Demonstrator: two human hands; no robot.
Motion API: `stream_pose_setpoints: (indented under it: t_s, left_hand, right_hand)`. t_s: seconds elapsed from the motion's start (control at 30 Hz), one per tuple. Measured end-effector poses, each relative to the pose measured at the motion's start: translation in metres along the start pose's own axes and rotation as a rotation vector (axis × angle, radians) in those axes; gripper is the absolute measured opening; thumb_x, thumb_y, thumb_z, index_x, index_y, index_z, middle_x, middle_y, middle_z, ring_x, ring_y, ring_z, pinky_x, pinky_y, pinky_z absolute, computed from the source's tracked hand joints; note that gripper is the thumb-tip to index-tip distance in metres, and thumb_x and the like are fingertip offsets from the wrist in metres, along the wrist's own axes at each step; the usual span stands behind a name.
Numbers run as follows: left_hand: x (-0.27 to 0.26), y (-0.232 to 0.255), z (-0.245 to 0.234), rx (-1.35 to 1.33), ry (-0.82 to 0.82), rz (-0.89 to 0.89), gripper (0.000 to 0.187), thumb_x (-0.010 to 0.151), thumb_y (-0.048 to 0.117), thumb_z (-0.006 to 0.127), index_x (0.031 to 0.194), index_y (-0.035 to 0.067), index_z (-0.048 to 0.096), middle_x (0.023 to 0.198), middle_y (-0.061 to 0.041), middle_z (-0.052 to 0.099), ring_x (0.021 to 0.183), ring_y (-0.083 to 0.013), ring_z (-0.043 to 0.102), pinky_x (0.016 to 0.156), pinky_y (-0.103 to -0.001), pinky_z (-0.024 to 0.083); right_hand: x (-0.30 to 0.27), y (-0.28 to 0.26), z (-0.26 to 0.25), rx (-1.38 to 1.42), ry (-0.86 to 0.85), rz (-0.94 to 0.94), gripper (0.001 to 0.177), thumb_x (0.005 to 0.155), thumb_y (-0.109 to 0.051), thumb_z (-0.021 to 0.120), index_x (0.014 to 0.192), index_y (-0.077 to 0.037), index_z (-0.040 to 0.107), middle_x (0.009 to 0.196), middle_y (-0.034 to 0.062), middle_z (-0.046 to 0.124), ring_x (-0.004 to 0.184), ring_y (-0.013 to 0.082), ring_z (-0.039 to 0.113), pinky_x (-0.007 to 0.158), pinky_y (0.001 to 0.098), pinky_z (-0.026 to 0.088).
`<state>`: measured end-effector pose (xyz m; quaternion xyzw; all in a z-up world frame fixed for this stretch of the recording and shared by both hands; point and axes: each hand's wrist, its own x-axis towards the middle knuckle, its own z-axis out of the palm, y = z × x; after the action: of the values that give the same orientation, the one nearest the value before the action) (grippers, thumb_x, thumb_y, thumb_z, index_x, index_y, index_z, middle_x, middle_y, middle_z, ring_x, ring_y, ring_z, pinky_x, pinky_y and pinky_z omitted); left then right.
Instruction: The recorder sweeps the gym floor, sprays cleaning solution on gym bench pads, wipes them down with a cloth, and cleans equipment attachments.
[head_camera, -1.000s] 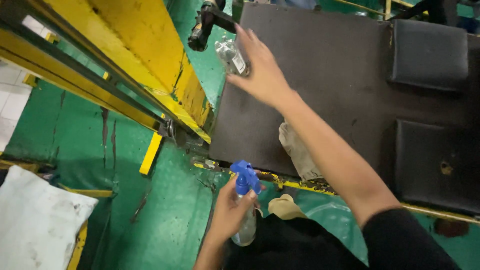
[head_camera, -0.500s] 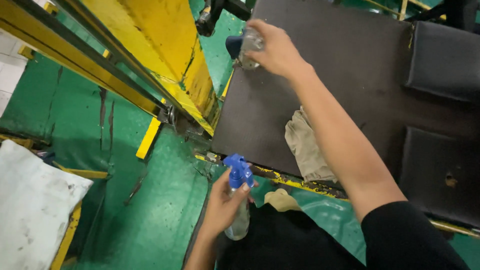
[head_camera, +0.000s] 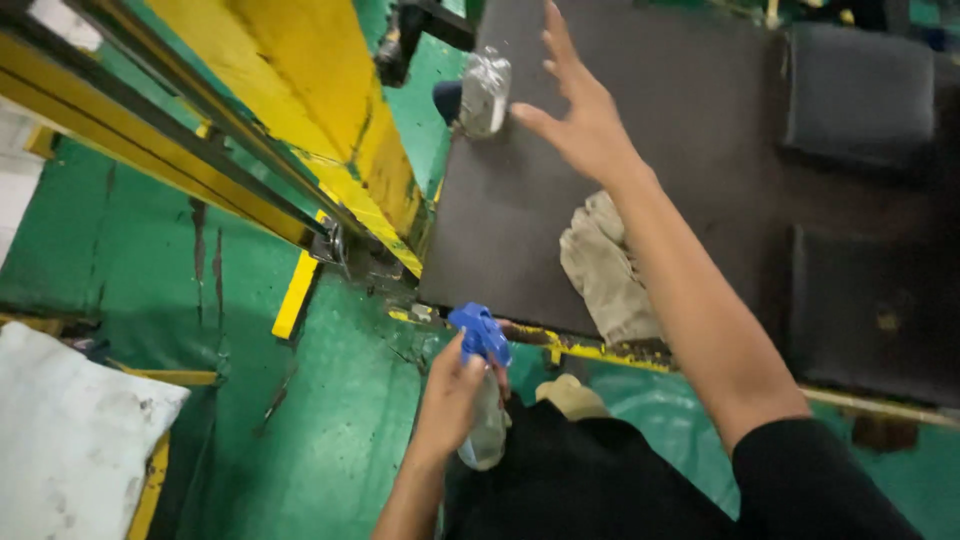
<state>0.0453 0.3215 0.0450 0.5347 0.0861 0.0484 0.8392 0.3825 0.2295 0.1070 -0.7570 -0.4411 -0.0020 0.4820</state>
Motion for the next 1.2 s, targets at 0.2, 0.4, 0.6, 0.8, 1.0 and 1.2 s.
stream_pose_setpoints:
  t_s: [0.2,0.4,0.6,0.8,1.0,1.2]
  left_hand:
    - [0.018,-0.004,0.001,-0.057,-0.002,0.053,0.041,0.104,0.032,0.051,0.124,-0.001,0.065,0.091,-0.003,0.067,0.084,-0.0115,0.062,0.077,-0.027,0.050]
    - [0.031,0.015,0.032,0.307,-0.093,0.056,0.017,0.096,0.017,0.069,0.105,0.003,0.066,0.091,0.002,0.064,0.088,-0.0066,0.056,0.083,-0.025,0.048]
    - [0.031,0.020,0.076,0.501,-0.069,0.139,0.023,0.082,0.014,0.082,0.089,0.005,0.063,0.076,0.003,0.060,0.070,-0.0077,0.051,0.065,-0.028,0.044]
    - [0.037,0.018,0.143,0.686,-0.016,0.354,0.035,0.074,0.023,0.090,0.078,0.005,0.060,0.070,-0.003,0.056,0.061,-0.0100,0.051,0.053,-0.029,0.042]
    - [0.044,-0.004,0.200,0.706,-0.197,0.238,0.037,0.074,0.031,0.090,0.082,0.005,0.066,0.072,-0.006,0.057,0.057,-0.0133,0.055,0.054,-0.030,0.046]
    - [0.076,-0.027,0.239,0.762,0.018,0.343,0.034,0.085,0.037,0.080,0.097,0.006,0.073,0.089,-0.008,0.067,0.074,-0.0208,0.064,0.067,-0.033,0.053]
  right_hand:
    - [-0.172,-0.048,-0.007,-0.508,-0.097,0.209,0.078,0.082,-0.037,0.078,0.150,-0.012,0.051,0.157,0.0167,0.045,0.148,0.0423,0.035,0.118,0.0515,0.027]
    - [-0.241,-0.036,-0.029,-0.461,0.055,0.391,0.060,0.089,-0.011,0.065,0.147,-0.020,0.059,0.156,0.0071,0.057,0.148,0.0316,0.049,0.127,0.0429,0.037]
    - [-0.252,-0.089,-0.064,-0.073,0.576,0.250,0.063,0.100,-0.009,0.063,0.158,0.002,0.040,0.163,0.0199,0.043,0.152,0.0325,0.043,0.128,0.0440,0.034]
    - [-0.314,-0.111,-0.024,0.101,0.097,0.293,0.090,0.077,-0.017,0.079,0.156,0.002,0.039,0.163,0.0246,0.033,0.148,0.0357,0.038,0.120,0.0461,0.035]
    - [-0.365,-0.073,-0.059,0.595,0.078,0.448,0.112,0.076,-0.015,0.088,0.161,-0.004,0.015,0.153,0.0133,0.040,0.138,0.0233,0.043,0.115,0.0393,0.035]
    - [-0.421,-0.045,-0.136,0.548,0.250,0.511,0.076,0.079,-0.009,0.080,0.146,0.001,0.046,0.120,0.0141,0.066,0.107,0.0252,0.066,0.095,0.0419,0.055]
